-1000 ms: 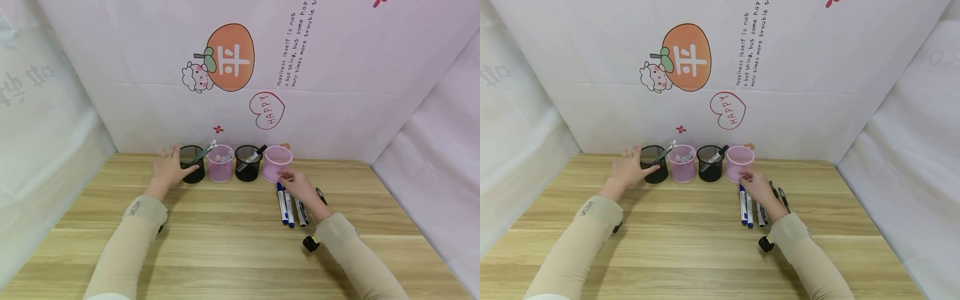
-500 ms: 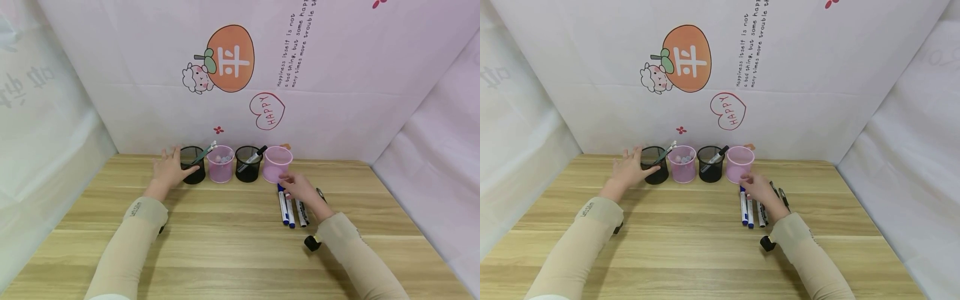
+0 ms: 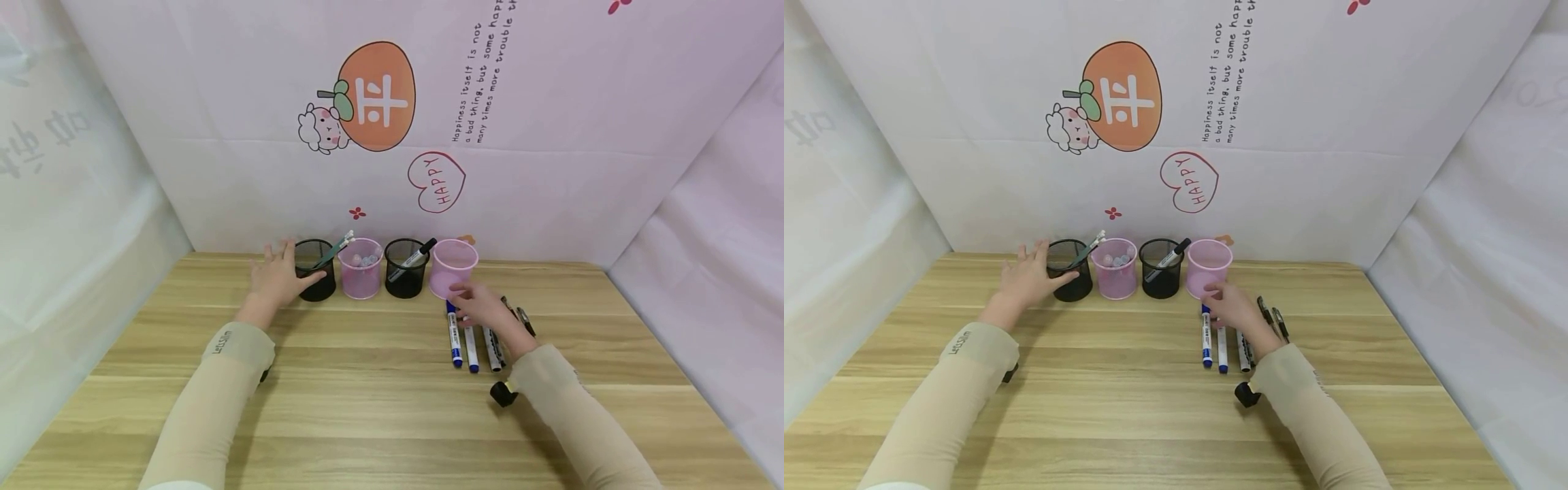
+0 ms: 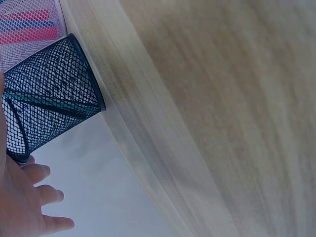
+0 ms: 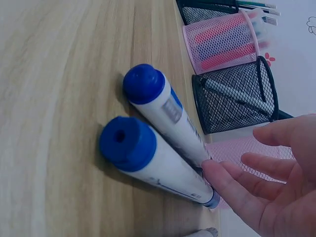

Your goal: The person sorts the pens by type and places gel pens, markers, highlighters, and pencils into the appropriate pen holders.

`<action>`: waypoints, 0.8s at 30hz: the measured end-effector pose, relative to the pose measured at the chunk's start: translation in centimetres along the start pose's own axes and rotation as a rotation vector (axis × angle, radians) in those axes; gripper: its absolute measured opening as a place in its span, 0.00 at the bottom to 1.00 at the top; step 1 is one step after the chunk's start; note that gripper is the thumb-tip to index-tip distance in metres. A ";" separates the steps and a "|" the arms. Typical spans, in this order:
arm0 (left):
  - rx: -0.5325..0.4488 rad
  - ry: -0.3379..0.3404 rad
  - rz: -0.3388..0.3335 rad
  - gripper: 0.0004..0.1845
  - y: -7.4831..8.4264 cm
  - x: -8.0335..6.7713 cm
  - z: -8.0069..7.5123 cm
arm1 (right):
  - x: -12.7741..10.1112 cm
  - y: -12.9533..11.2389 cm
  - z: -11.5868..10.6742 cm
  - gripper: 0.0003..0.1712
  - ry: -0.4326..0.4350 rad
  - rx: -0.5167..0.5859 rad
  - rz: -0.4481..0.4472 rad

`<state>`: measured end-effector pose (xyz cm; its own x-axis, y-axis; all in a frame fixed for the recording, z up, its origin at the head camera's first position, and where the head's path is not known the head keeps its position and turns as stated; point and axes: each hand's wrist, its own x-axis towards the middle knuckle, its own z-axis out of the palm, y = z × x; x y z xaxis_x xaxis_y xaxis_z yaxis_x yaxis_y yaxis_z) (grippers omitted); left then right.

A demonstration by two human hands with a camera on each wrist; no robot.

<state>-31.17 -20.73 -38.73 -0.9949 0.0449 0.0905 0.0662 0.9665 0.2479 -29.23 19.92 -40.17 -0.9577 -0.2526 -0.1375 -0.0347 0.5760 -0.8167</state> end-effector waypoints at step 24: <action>-0.044 0.007 -0.002 0.58 -0.2 0.0 0.3 | 0.3 -1.4 1.3 0.43 -0.118 -0.287 0.003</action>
<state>-31.23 -20.87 -39.04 -0.9945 0.0412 0.0962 0.0676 0.9546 0.2900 -29.08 17.98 -39.77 -0.9187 -0.3298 -0.2173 -0.1277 0.7688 -0.6266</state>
